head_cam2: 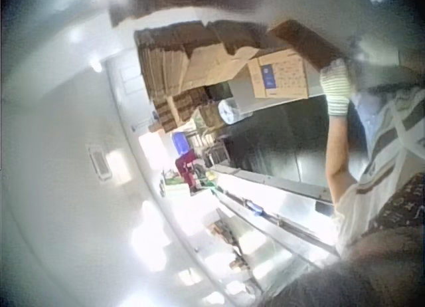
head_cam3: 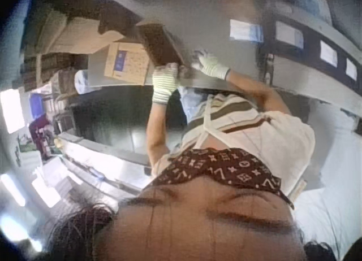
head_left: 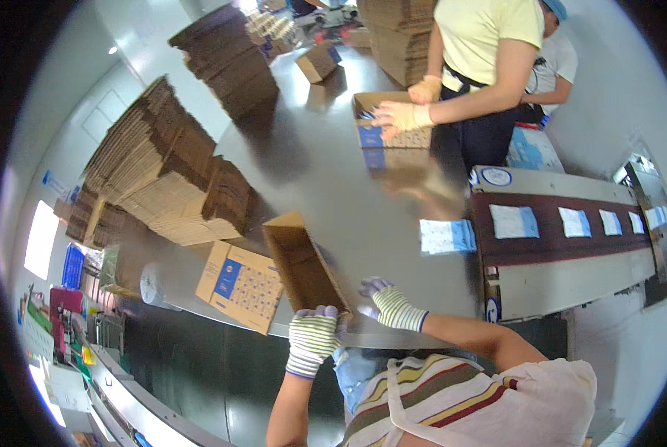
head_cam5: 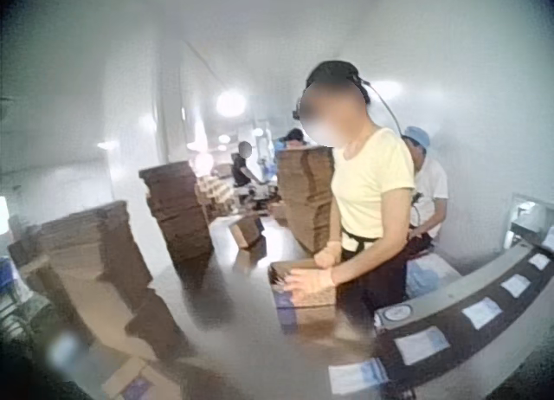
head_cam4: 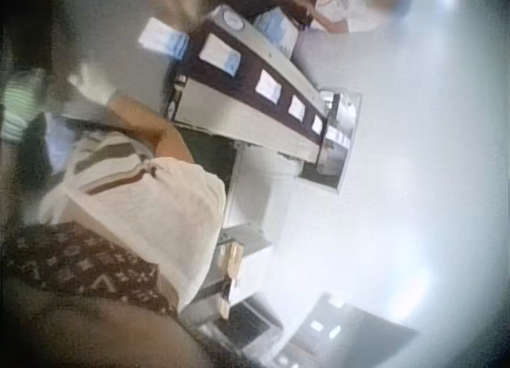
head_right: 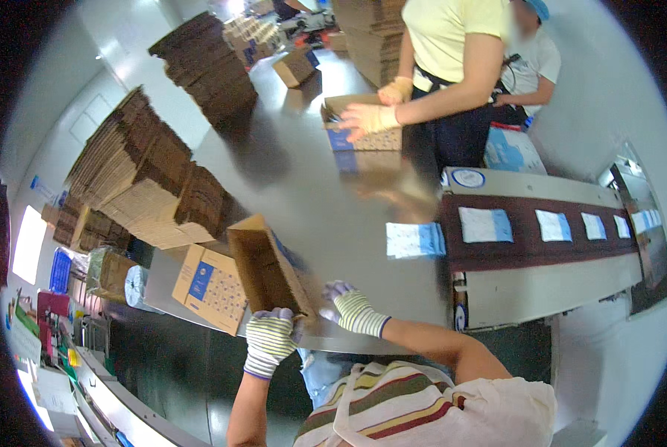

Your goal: The person packs small blue-and-white packets into cardboard boxes by hand. They stack the packets neatly inside the boxes and then fold the flaps of a box closed.

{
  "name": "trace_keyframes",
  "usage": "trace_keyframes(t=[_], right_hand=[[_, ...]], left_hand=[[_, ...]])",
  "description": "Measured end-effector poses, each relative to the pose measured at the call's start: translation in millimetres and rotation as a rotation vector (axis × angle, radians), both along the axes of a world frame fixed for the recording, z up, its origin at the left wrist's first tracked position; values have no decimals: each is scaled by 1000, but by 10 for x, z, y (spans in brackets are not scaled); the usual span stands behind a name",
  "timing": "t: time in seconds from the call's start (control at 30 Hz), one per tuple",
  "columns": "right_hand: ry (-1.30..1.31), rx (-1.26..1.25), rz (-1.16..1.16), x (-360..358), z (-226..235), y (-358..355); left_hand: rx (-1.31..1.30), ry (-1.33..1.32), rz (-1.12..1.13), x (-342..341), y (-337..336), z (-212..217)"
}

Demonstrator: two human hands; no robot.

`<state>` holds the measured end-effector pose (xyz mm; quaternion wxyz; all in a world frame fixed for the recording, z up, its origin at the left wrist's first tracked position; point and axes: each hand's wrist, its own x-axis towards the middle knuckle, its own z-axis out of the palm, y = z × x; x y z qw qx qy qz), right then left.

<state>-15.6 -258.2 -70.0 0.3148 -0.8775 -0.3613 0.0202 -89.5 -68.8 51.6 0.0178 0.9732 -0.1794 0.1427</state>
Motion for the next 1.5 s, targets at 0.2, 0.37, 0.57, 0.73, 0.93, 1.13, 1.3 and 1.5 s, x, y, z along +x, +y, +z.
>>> trace_keyframes(t=[0.2,0.37,0.57,0.73,0.93,1.13,1.3,1.5], right_hand=[[-123,-48,95,-263,-77,-164],[-112,-82,117,-186,-30,-135],[-95,-109,137,-100,7,-112],[-107,-100,116,-133,16,-108],[-81,-78,98,-135,-62,-103],[-84,-99,118,-135,17,-77],[-96,-71,103,-133,20,-122],[-106,4,110,-130,-48,-120]], left_hand=[[-86,-229,149,-51,18,-98],[-107,-236,208,-66,-40,-116],[-70,-221,252,-19,-120,-125],[-37,-177,253,6,-191,-92],[-36,-159,231,55,-246,-64],[-25,-127,257,29,-218,-52],[17,-157,242,55,-259,-35],[2,-219,228,40,-254,-66]])
